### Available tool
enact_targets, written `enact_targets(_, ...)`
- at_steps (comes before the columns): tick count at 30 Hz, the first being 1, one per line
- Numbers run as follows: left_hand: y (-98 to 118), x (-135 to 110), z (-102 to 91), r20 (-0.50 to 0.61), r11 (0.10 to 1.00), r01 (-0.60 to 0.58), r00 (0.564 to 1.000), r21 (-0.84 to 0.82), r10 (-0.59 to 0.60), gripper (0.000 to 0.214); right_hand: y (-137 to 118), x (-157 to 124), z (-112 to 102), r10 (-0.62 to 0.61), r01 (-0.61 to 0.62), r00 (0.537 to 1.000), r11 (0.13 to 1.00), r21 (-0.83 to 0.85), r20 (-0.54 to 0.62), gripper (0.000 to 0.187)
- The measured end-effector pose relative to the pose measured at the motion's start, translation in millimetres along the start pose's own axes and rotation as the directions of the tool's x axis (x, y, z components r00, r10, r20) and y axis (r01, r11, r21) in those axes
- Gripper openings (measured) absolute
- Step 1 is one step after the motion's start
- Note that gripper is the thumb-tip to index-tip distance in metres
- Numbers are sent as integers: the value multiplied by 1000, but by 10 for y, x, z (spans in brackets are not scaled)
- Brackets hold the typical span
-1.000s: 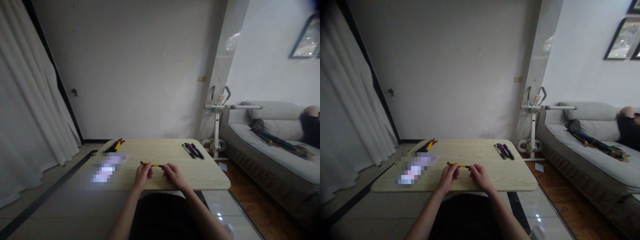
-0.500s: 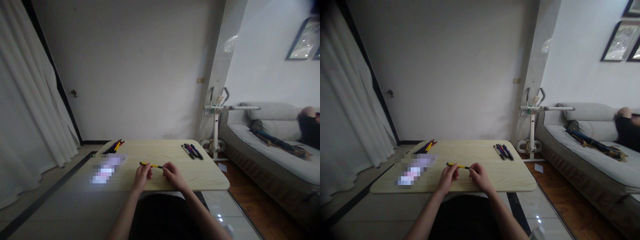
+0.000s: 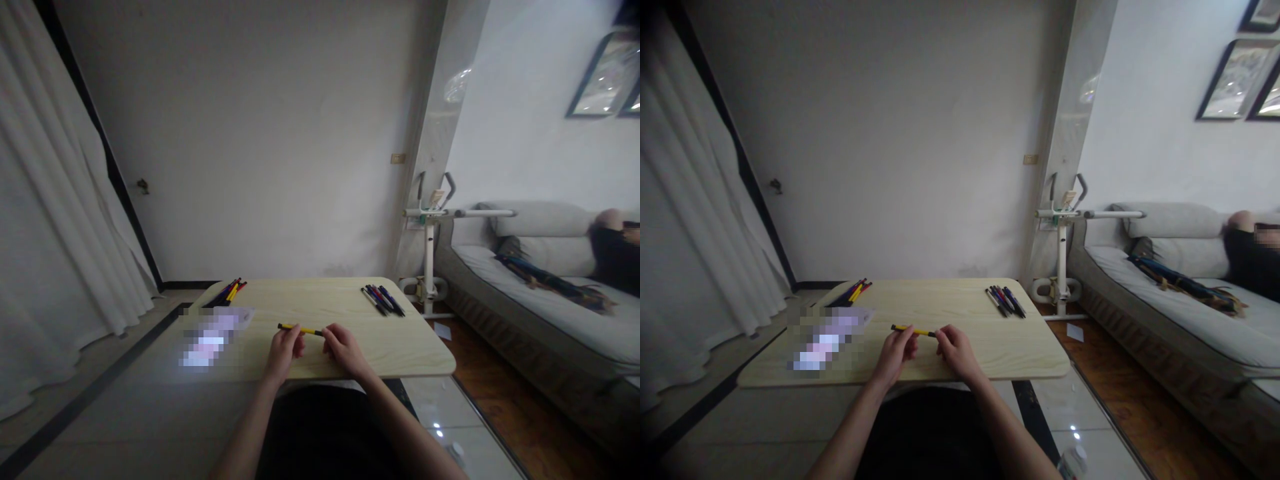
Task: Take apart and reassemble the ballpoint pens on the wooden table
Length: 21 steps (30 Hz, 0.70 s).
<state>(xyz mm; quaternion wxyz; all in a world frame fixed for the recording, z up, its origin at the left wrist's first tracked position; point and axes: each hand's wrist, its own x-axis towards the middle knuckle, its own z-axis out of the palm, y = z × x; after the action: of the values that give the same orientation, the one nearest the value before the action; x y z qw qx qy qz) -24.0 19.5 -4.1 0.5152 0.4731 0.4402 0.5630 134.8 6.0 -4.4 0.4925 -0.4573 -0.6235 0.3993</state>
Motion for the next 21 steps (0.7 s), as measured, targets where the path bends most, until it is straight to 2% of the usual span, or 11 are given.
enact_targets(5,-5,-2,-2,11,1000,-9,1000,22,9,38,-10,-24,-17,-42,42,999,998,-43,9,20)
enact_targets(10,-7,12,3,-16,1000,2,1000,8,-2,39,-21,-23,-38,-39,39,999,998,-45,18,17)
enact_targets(15,2,9,3,-13,1000,8,1000,-8,-8,39,-25,-23,-52,-36,38,998,998,-45,49,22)
enact_targets(21,31,-10,15,3,1000,7,1000,-21,-7,37,-43,-36,-41,-18,20,997,999,-31,70,38)
